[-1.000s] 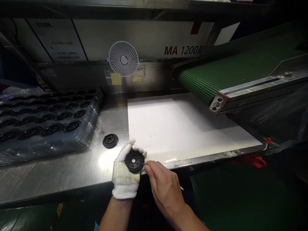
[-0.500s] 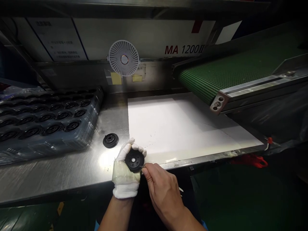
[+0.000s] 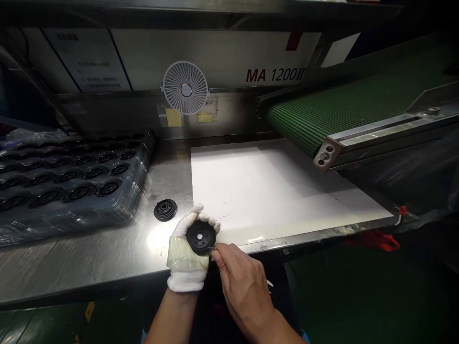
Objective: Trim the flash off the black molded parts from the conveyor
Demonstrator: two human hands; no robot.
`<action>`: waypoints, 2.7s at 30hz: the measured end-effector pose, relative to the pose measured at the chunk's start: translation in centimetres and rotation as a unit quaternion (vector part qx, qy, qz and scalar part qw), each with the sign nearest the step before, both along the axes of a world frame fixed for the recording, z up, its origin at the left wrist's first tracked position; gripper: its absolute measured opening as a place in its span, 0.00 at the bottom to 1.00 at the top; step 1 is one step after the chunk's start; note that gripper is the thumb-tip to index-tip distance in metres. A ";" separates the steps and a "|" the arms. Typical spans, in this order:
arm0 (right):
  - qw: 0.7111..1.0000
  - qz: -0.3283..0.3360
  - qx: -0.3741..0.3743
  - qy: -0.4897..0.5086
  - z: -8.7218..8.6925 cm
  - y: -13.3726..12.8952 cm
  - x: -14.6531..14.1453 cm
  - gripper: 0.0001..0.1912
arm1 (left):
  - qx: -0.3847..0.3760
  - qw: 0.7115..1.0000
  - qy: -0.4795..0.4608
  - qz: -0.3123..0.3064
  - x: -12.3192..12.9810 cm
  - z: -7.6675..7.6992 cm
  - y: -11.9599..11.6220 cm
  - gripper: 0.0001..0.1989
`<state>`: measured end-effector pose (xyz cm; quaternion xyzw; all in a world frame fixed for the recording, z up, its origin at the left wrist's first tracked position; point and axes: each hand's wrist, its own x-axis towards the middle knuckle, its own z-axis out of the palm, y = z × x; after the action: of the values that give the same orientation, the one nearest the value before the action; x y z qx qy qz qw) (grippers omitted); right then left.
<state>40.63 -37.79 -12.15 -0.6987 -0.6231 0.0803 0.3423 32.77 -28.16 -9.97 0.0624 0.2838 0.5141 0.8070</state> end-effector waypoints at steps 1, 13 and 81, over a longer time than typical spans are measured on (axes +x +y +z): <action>1.000 0.003 0.001 -0.004 -0.1 0.0 -0.2 0.17 | -0.001 1.000 -0.002 0.011 0.2 -0.1 0.0 0.06; 1.000 -0.012 0.006 -0.005 -0.2 0.0 0.5 0.16 | -0.024 0.998 -0.002 -0.053 -0.3 0.2 0.1 0.10; 0.957 0.042 -0.047 0.283 0.8 -1.4 0.6 0.16 | -0.012 0.999 -0.031 0.041 -0.6 0.0 -0.1 0.08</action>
<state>41.23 -39.18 -11.38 -0.6357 -0.5252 0.3182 0.4677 32.19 -28.27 -9.93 0.0244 0.2671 0.5451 0.7943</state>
